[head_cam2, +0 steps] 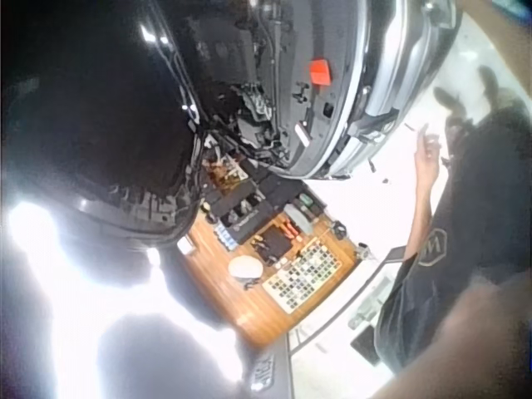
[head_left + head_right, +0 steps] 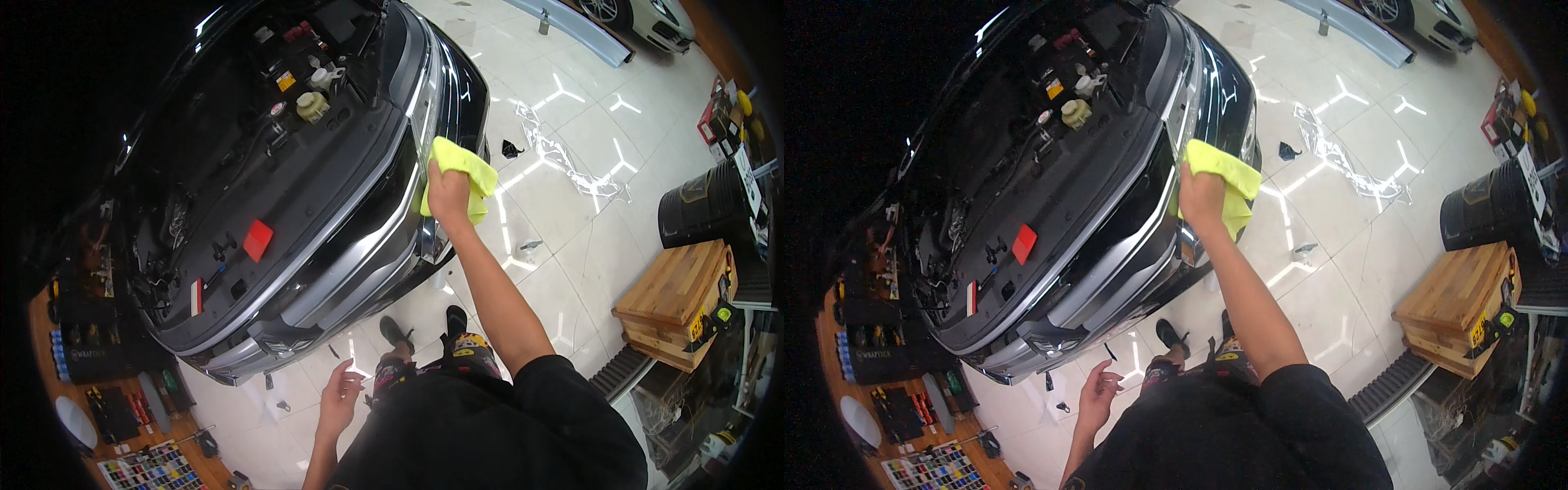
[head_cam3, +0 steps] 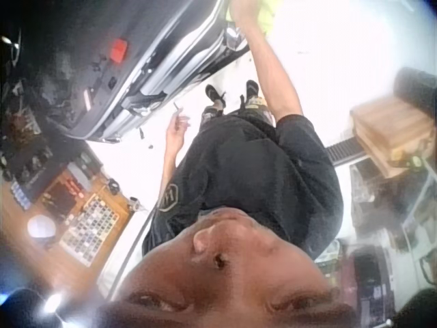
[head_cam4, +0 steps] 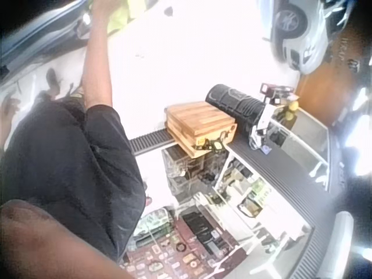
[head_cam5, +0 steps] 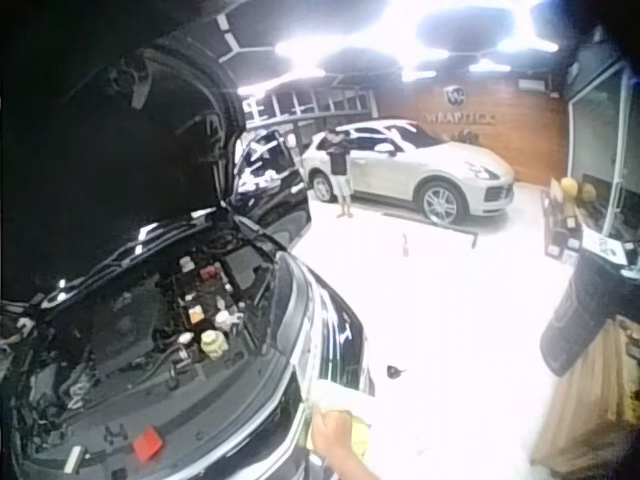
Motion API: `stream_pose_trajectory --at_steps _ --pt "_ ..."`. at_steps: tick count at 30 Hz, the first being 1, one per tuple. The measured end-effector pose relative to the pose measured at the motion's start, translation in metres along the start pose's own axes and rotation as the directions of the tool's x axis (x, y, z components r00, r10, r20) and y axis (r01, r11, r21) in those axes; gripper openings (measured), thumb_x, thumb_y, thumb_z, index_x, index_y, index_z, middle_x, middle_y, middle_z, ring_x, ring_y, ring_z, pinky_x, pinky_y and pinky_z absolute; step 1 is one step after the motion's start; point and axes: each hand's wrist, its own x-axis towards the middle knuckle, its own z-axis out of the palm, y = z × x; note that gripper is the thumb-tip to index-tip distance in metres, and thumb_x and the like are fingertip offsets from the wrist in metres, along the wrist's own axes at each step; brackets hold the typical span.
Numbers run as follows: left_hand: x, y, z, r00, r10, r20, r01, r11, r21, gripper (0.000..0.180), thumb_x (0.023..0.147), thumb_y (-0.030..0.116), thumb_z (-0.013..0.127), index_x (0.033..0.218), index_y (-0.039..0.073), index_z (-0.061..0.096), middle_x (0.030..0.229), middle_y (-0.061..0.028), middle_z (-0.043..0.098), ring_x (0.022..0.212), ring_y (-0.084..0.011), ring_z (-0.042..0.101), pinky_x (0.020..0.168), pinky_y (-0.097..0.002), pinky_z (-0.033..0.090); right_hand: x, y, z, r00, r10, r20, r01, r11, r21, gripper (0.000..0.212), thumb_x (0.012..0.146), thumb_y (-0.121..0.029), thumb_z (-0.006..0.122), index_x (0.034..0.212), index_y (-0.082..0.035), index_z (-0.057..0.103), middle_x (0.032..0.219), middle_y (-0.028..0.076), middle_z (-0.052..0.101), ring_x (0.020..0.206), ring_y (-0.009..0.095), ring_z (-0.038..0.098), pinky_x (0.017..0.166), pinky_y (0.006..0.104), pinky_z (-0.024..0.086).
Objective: The person applies a transparent protective film to the front bumper of a black car. They use a red squeegee to smooth the film and a yellow microfiber cloth to wipe the surface, working along the chrome trim and bumper edges.
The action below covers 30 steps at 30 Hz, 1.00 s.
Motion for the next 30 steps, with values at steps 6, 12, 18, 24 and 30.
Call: stream_pose_trajectory --at_steps 6,12,18,24,30 --pt "-0.003 -0.003 0.01 0.999 0.006 0.033 -0.006 1.0 0.012 0.047 0.099 0.006 0.058 0.145 0.005 0.048 0.109 -0.0107 0.069 0.091 -0.0177 0.069 0.083 -0.0317 0.054 0.018 -0.025 0.009 0.968 -0.098 0.23 0.152 0.962 -0.229 0.055 0.101 -0.038 0.054 0.071 0.006 0.069 0.075 0.026 0.067 0.076 0.046 0.065 0.075 0.0548 0.049" --pt "-0.008 -0.013 0.01 0.999 0.044 -0.026 -0.044 0.999 0.003 0.047 0.099 0.008 0.059 0.144 0.006 0.049 0.109 -0.0108 0.069 0.091 -0.0167 0.068 0.082 -0.0311 0.054 0.033 -0.035 0.018 0.954 -0.109 0.279 0.219 0.891 -0.398 0.057 0.102 -0.043 0.051 0.079 0.005 0.072 0.084 0.027 0.069 0.081 0.048 0.066 0.08 0.0576 0.05" --pt "-0.003 0.002 0.01 0.993 0.105 -0.056 -0.106 0.994 -0.029 0.045 0.1 0.01 0.06 0.143 0.006 0.051 0.108 -0.01 0.069 0.09 -0.0168 0.067 0.081 -0.0306 0.054 0.045 0.035 -0.029 0.998 -0.032 -0.062 0.033 0.999 0.009 0.049 0.105 -0.034 0.056 0.071 0.001 0.064 0.063 0.013 0.059 0.058 0.028 0.053 0.06 0.0446 0.043" --pt "-0.003 0.016 -0.024 0.919 0.319 -0.23 -0.329 0.944 -0.006 0.037 0.097 0.01 0.063 0.134 0.004 0.061 0.111 -0.0094 0.068 0.097 -0.0175 0.065 0.084 -0.0329 0.053 -0.034 -0.002 -0.126 0.943 0.332 -0.026 -0.286 0.848 0.445 0.034 0.104 -0.027 0.059 0.076 -0.007 0.062 0.069 0.0 0.059 0.058 0.008 0.051 0.052 0.0304 0.041" --pt "0.045 0.06 -0.024 0.793 0.57 0.214 -0.587 0.809 0.023 0.102 0.081 0.022 0.085 0.161 0.013 0.023 0.163 -0.0164 0.027 0.143 -0.032 0.041 0.107 -0.0446 0.048 -0.168 -0.172 -0.12 0.751 0.293 0.591 -0.615 0.637 0.465 0.036 0.101 -0.029 0.062 0.119 0.002 0.062 0.109 0.011 0.067 0.097 0.017 0.065 0.086 0.0332 0.052"
